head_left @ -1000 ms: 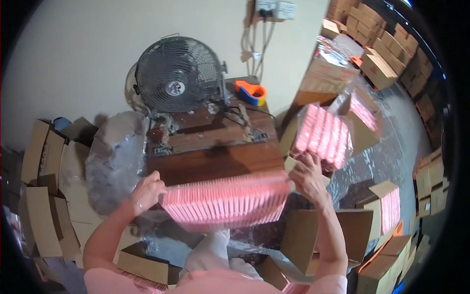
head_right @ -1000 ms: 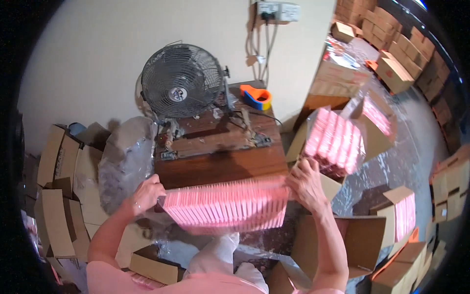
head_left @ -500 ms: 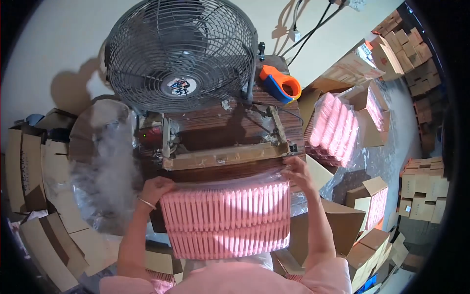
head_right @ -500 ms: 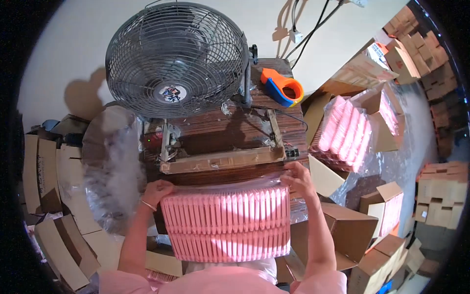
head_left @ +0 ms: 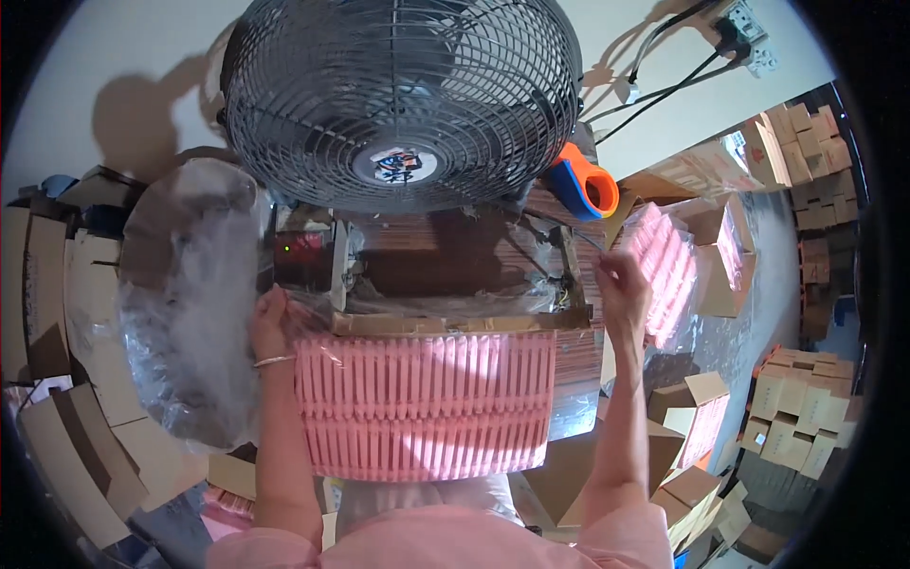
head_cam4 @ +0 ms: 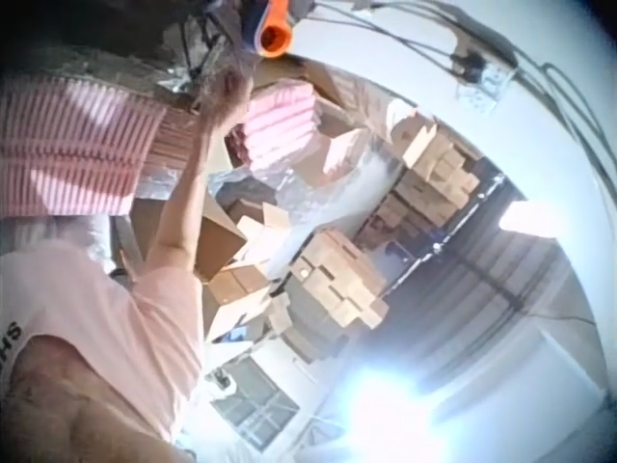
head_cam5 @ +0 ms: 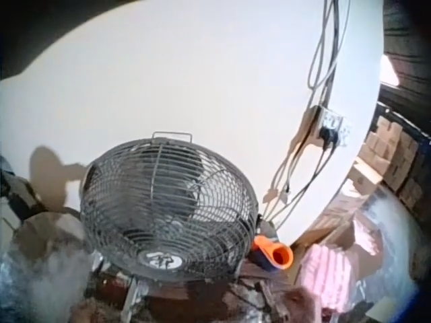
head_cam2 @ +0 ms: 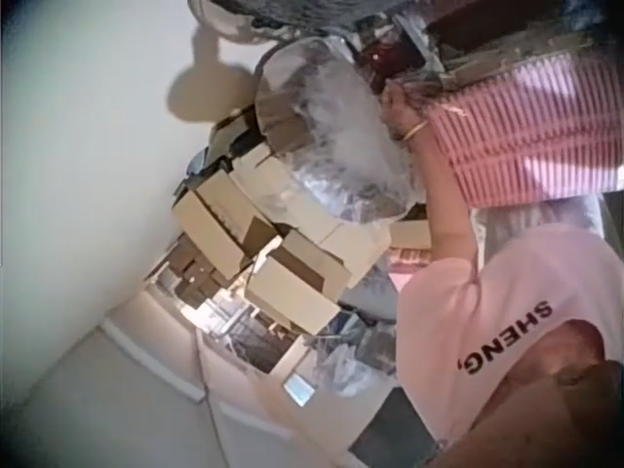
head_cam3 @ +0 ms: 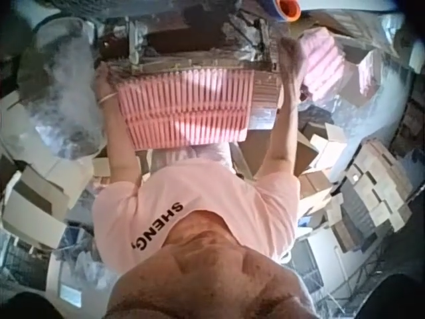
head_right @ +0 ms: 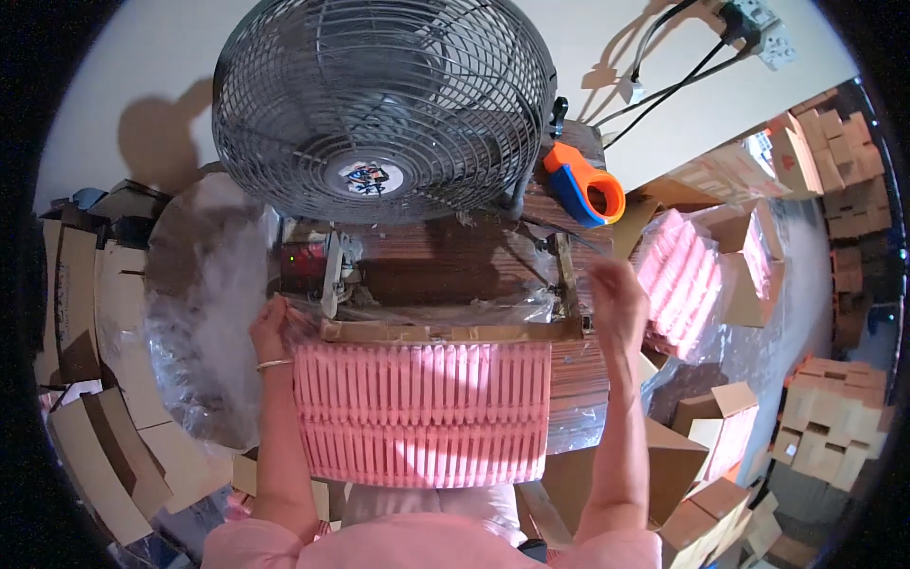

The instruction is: Packaging pink products into plastic bags using a heat sealer and then placing them into cardboard boxes.

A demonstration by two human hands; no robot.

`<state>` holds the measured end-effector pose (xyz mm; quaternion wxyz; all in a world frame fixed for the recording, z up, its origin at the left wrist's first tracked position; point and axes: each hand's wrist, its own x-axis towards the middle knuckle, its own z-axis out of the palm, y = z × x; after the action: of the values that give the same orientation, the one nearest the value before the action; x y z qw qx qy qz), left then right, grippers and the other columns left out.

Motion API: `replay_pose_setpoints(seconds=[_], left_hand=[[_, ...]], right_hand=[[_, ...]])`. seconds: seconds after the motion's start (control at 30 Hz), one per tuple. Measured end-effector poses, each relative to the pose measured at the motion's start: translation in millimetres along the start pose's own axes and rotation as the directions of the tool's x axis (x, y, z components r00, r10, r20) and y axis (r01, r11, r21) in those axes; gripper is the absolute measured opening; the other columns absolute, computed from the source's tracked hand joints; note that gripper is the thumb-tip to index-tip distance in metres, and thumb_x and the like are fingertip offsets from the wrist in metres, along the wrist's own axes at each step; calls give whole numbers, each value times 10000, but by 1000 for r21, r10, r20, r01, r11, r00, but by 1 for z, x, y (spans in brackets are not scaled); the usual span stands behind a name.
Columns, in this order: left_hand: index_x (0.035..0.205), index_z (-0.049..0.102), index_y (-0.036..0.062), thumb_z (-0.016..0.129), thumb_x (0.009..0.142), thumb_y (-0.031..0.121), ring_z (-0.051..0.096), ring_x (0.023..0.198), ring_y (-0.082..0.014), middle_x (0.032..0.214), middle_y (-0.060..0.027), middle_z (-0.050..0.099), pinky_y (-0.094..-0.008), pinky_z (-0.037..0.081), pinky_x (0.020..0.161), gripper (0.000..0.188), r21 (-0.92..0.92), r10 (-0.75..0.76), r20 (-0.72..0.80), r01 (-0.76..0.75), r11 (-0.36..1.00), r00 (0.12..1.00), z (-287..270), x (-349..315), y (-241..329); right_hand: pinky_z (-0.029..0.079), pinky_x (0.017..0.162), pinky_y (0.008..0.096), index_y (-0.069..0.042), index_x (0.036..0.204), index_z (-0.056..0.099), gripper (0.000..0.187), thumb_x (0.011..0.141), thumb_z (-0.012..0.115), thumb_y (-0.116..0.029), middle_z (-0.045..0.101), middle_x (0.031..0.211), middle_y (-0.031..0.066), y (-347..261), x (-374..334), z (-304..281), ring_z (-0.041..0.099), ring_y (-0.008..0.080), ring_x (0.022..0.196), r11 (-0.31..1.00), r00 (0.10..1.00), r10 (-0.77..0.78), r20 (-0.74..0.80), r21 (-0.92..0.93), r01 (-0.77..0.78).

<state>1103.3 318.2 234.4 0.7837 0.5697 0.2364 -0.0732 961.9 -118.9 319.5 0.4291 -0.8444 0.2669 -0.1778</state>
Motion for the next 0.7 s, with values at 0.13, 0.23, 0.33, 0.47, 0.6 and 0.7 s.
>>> replay_pose_setpoints(seconds=[0.13, 0.23, 0.33, 0.47, 0.6, 0.7], left_hand=[[823, 620, 34, 654, 872, 192, 598, 550, -170, 654, -71, 615, -289, 496, 516, 168, 25, -47, 2, 47, 999, 999, 3, -1, 12], [828, 624, 19, 668, 859, 183, 588, 555, -162, 654, -61, 604, -287, 499, 526, 173, -2, -76, -22, 76, 997, 997, 10, 4, 9], [833, 624, 12, 675, 853, 181, 569, 563, -150, 665, -49, 593, -293, 497, 540, 178, 62, -68, -9, 69, 996, 998, 6, 12, 2], [884, 624, 5, 666, 862, 181, 575, 627, -149, 748, -54, 611, -298, 497, 599, 182, 241, -130, -46, 137, 961, 990, -5, 13, 10], [990, 599, -10, 643, 878, 197, 587, 775, -159, 866, -79, 618, -276, 483, 700, 239, 566, 323, 47, -292, 771, 945, -16, -4, 8], [1121, 531, -23, 624, 882, 225, 565, 929, -159, 1007, -97, 604, -284, 457, 809, 357, 729, 281, -34, -168, 664, 959, -41, -61, 1]], right_hand=[[434, 893, 355, -96, 1196, 587, 580, 635, 659, 29, 621, 1081, 116, -46, 32, 43, 585, 245, 1006, 735, 642, -177, 746, -333, 590], [367, 936, 381, -156, 1199, 607, 672, 535, 700, -100, 631, 1069, 94, 0, 45, 48, 576, 220, 1030, 350, 292, 170, 941, -334, 875], [361, 908, 352, -148, 1092, 650, 523, 569, 683, -147, 644, 1002, 81, 1, 45, 53, 587, 199, 975, 446, 336, 242, 910, -412, 795], [365, 897, 365, -90, 905, 654, 298, 610, 641, -127, 646, 901, 78, -20, 37, 56, 587, 223, 918, 355, 343, 168, 924, -382, 853], [383, 862, 433, -37, 833, 630, 259, 592, 655, -130, 620, 819, 111, 15, 11, 64, 575, 283, 891, 378, 447, -370, 814, -308, 873], [431, 744, 441, -49, 749, 557, 255, 552, 710, -105, 546, 737, 101, -25, -15, 113, 532, 299, 781, 523, 540, -662, 520, -195, 830]])
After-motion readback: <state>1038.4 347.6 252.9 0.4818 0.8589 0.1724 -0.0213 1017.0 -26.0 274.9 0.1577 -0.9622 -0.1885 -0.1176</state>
